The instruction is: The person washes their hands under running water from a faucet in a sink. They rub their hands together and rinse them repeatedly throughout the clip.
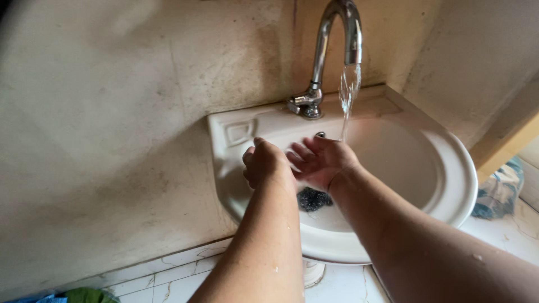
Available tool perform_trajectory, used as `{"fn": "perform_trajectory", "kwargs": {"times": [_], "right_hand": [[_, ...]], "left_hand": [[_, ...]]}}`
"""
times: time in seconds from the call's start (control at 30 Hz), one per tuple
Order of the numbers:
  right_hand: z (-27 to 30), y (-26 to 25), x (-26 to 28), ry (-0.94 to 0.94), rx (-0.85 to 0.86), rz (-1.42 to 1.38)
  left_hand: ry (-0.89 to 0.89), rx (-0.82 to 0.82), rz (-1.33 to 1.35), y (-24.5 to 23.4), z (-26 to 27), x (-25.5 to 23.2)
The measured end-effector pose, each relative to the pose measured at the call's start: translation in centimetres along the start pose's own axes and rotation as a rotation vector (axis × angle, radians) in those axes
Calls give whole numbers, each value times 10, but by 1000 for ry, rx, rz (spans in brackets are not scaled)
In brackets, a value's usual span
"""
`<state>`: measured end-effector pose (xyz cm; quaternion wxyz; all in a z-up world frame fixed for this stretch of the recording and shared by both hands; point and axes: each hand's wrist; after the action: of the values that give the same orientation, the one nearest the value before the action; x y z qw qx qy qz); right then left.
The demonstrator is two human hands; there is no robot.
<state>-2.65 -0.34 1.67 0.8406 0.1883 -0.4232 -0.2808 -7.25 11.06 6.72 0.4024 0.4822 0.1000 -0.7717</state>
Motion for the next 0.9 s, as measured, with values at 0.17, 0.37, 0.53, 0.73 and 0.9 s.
{"fn": "perform_trajectory", "kwargs": {"times": [0.17, 0.37, 0.53, 0.73, 0.9], "right_hand": [[-6, -42, 19, 14, -384, -209], [-26, -66, 28, -55, -228, -232], [-45, -69, 30, -101, -82, -255], [-38, -68, 26, -177, 51, -237], [-38, -75, 11, -183, 57, -254]], "left_hand": [[-18, 20, 134, -10, -24, 8], [-202, 211, 335, 25, -49, 68], [-345, 431, 445, 80, -39, 102], [-341, 488, 433, 92, -15, 87], [-320, 391, 398, 84, -7, 94]]}}
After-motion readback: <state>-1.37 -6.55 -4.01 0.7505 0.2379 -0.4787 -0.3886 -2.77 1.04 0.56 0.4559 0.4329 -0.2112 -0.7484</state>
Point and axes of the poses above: each hand's wrist, its own z-axis away from the middle knuckle, its own y-axis out of the palm, x = y × z, and after that the axes turned 12 degrees about z, right-handed
